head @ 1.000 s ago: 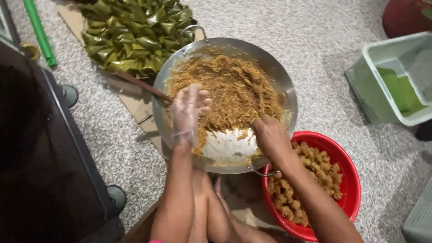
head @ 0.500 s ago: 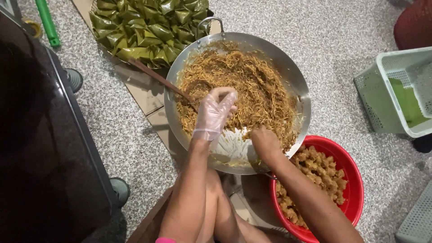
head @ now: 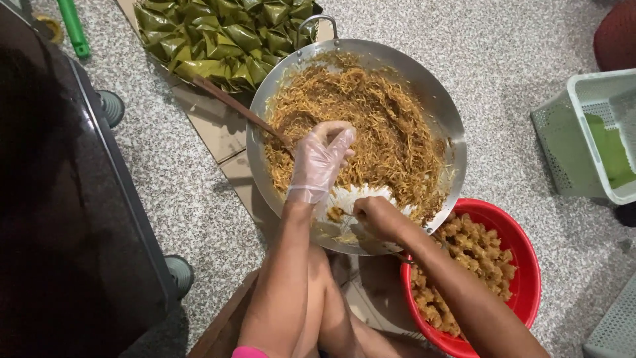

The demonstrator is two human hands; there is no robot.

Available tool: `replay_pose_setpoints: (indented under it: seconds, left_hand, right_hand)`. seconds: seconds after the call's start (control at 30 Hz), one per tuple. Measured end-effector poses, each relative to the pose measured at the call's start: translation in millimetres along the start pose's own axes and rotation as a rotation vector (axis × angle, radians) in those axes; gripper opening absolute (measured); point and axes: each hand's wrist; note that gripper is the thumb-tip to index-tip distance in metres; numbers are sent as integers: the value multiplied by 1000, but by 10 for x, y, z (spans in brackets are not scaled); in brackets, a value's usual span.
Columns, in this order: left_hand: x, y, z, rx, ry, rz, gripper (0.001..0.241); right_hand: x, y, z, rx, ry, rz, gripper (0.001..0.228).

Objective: Preparing and wrapping food items in banana leaves using a noodle mixture and meat filling.

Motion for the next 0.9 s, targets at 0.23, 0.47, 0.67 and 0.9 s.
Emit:
replay_pose_setpoints:
  seconds: [0.23,0.47,0.67,0.9]
  left_hand:
    - [-12,44,5,38,13,-25,32]
    - [-93,46,57,19,36,-6,34]
    - [-27,49,9,-5,2,-18,34]
    - [16,49,-52,8,-26,98,29]
  right_hand:
    - [-59,-84,538,152,78,-133,13]
    - [-389,-114,539,211,-130,-499,39]
    - [109,184,649,181,-245,-432,28]
    - [436,-135,226,-91,-217,41,17]
Point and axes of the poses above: each hand's wrist, its own z-axis towards the middle knuckle, its own y-axis out of the palm, x = y × z, and after that the axes turned 8 degrees about -x, right-handed
